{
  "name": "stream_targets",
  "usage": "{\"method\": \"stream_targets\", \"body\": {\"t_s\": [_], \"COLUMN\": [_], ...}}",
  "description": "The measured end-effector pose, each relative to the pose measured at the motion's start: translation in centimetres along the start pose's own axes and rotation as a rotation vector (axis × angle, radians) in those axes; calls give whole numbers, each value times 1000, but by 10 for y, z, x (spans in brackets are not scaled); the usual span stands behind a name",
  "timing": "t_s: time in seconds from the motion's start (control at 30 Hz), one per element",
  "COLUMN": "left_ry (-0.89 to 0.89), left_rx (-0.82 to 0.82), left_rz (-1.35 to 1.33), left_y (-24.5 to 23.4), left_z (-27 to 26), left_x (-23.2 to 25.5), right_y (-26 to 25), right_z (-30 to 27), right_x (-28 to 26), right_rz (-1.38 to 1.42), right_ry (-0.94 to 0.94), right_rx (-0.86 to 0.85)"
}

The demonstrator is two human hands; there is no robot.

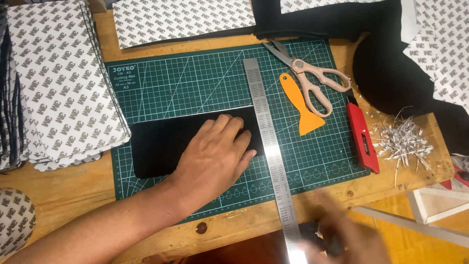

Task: Measuring and cutting a rectangular piece of black material using a metal ruler and a utility knife.

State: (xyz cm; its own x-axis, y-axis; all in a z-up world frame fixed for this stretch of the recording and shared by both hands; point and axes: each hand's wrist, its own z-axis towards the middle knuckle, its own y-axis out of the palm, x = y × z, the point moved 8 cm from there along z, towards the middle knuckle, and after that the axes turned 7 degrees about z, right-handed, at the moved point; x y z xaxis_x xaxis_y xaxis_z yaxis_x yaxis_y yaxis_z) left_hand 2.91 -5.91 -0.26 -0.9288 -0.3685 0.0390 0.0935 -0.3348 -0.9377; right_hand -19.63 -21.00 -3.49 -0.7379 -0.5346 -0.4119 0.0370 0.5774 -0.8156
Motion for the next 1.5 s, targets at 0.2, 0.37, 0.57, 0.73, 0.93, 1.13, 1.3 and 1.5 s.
{"method": "stream_targets", "body": {"t_s": [0.2,0.37,0.57,0.73,0.93,1.13,1.3,1.5], "left_ry": [10,6,26,49,83,100,139,1], "left_rx": [33,49,43,19,11,-47,-45,-114], "left_rz": [-34,-46,-43,-60,-140,-153,-166,367], "left_y": [0,-1,-3,0,-2,3,-2,-13], "left_z": [-2,-3,-4,-4,-4,-4,-7,-6], "left_x": [0,1,6,13,21,25,33,24], "right_y": [34,-16,-40,-31,-28,-35,-47,-50], "right_z": [-24,-30,-13,10,16,12,6,11], "right_x": [-15,-17,17,36,34,10,-34,-49], "right_rz": [-95,104,-81,-310,-368,-629,-282,-205], "right_ry": [-418,-72,-339,-327,-266,-356,-624,-578], "right_rx": [238,339,435,387,355,523,602,537]}}
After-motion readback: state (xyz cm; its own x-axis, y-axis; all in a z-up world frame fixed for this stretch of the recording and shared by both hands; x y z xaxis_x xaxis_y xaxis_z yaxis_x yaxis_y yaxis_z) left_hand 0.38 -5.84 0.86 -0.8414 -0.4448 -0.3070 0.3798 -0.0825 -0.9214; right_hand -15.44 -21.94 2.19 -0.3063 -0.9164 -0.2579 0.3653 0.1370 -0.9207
